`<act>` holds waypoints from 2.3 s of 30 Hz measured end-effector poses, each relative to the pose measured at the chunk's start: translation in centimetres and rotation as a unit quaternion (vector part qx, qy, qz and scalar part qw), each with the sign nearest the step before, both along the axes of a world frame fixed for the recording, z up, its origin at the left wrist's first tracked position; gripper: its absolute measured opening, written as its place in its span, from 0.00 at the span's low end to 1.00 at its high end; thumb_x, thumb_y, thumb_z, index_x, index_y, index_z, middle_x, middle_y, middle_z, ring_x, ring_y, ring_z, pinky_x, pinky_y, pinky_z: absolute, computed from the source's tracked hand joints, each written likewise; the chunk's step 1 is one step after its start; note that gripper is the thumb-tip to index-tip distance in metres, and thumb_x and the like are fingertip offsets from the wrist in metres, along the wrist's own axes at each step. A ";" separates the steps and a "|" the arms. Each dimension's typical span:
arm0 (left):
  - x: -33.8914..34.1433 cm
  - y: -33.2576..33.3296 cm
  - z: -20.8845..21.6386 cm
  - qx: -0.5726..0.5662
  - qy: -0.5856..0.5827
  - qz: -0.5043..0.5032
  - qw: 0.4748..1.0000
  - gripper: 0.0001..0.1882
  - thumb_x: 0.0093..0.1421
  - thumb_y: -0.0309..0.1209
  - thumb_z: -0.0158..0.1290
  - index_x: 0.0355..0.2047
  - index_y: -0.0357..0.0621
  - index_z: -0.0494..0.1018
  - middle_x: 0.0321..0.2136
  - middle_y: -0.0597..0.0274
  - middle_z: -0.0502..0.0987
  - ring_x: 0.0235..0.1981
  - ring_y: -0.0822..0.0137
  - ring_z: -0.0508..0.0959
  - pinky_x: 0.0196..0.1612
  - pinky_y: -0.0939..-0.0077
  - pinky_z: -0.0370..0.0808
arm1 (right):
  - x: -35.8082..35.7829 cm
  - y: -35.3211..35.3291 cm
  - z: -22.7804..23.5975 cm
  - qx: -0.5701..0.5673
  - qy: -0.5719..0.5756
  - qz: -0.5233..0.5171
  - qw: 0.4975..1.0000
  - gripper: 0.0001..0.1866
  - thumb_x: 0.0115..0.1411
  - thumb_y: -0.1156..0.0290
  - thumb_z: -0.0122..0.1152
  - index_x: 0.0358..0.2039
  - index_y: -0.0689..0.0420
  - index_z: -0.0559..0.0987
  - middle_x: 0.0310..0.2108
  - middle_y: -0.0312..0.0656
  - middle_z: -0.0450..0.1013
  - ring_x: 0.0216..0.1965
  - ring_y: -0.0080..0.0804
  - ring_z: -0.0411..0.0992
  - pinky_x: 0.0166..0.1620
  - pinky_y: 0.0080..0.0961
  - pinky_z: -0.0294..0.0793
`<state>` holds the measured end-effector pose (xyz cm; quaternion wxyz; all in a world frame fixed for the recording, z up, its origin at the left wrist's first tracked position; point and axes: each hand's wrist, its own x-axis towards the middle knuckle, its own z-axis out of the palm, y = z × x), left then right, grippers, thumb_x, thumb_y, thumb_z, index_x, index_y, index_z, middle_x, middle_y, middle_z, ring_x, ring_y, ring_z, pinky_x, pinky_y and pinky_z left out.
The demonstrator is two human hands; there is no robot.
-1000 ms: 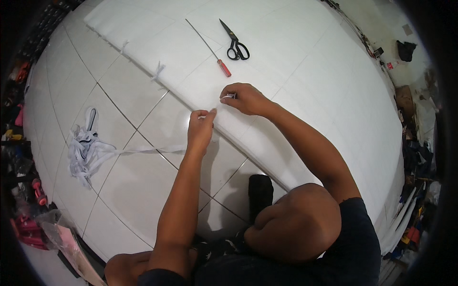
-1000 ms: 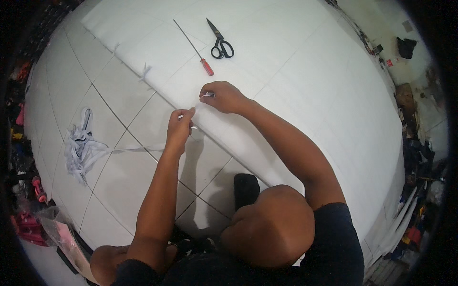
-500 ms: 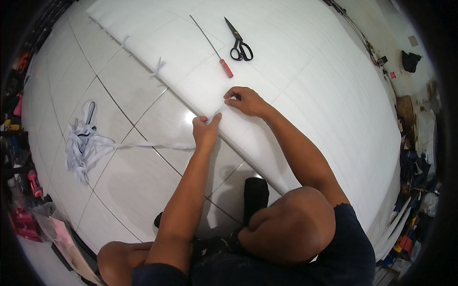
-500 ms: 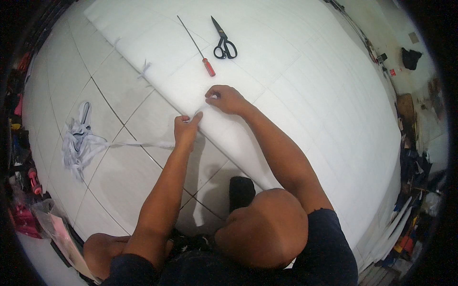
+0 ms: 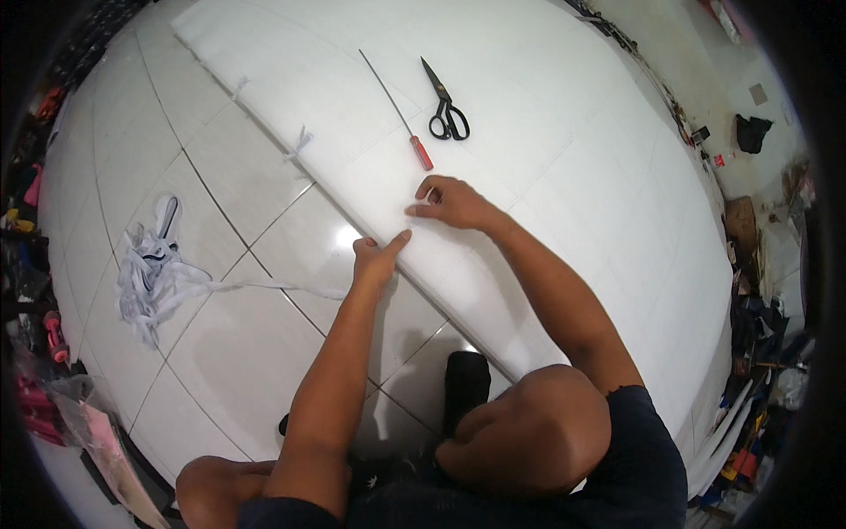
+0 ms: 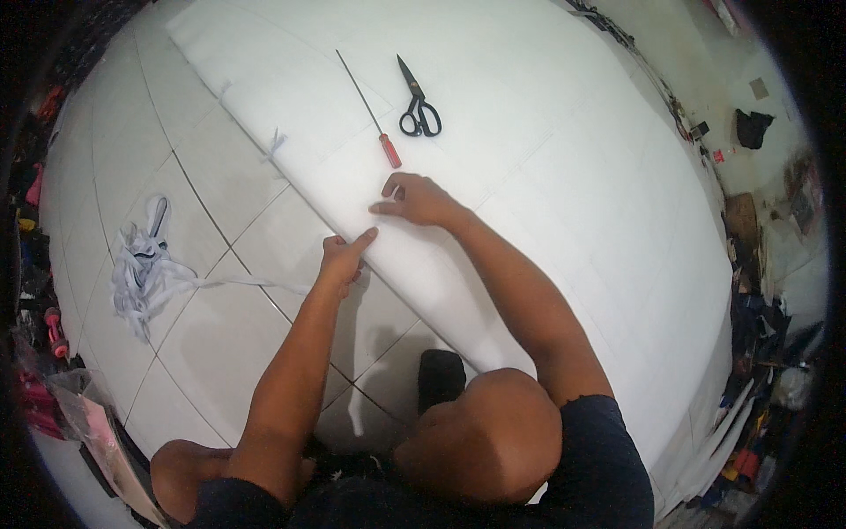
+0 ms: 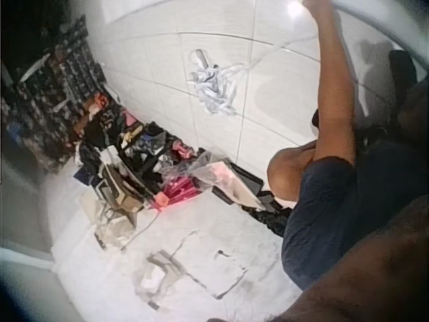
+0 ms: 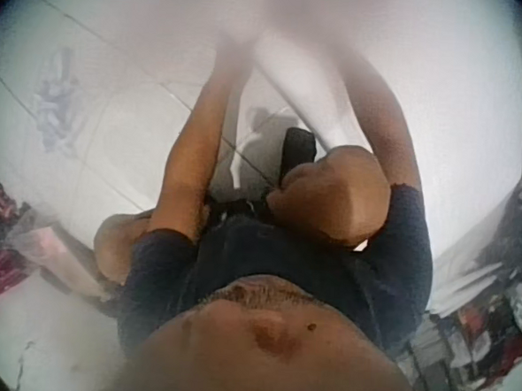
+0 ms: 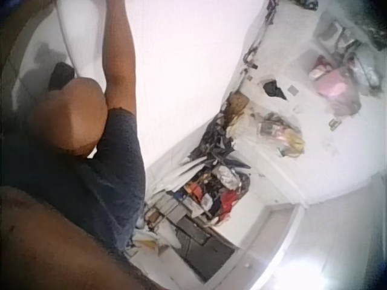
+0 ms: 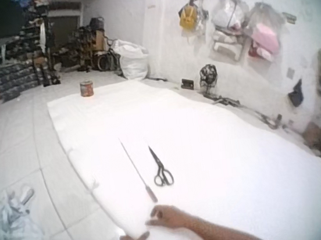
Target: The person sits on the floor and assembles a long white foam structure by inserting metal rods into pre-cut slots. They use a red-handled tool to push the rods in and scissors to trim excess white fabric strips from the foam edges.
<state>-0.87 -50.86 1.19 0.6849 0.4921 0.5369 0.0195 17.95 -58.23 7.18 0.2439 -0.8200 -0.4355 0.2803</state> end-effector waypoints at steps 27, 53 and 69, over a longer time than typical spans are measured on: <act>0.4 1.3 0.6 -0.108 0.001 -0.019 0.994 0.50 0.48 0.42 0.72 0.60 0.40 0.50 0.50 0.49 0.69 0.48 0.59 0.74 0.38 0.66 0.78 | -5.1 -19.2 20.1 -0.065 -0.283 0.031 0.956 0.15 0.59 0.73 0.66 0.47 0.51 0.83 0.22 0.39 0.72 0.21 0.29 0.70 0.26 0.29 0.70; 0.8 0.8 1.1 -0.132 -0.008 0.020 0.991 0.54 0.44 0.41 0.68 0.64 0.42 0.46 0.53 0.49 0.67 0.50 0.55 0.72 0.43 0.55 0.73 | -4.7 -18.2 22.6 -0.068 -0.451 0.173 0.873 0.17 0.53 0.72 0.70 0.45 0.46 0.84 0.20 0.33 0.68 0.20 0.27 0.68 0.22 0.27 0.68; 1.5 1.1 -0.6 -0.141 -0.001 0.028 0.990 0.50 0.42 0.39 0.67 0.61 0.42 0.49 0.48 0.51 0.71 0.43 0.57 0.75 0.35 0.56 0.74 | -4.6 -17.4 23.4 -0.075 -0.468 0.199 0.858 0.17 0.51 0.72 0.71 0.44 0.47 0.84 0.19 0.33 0.65 0.20 0.27 0.66 0.22 0.28 0.67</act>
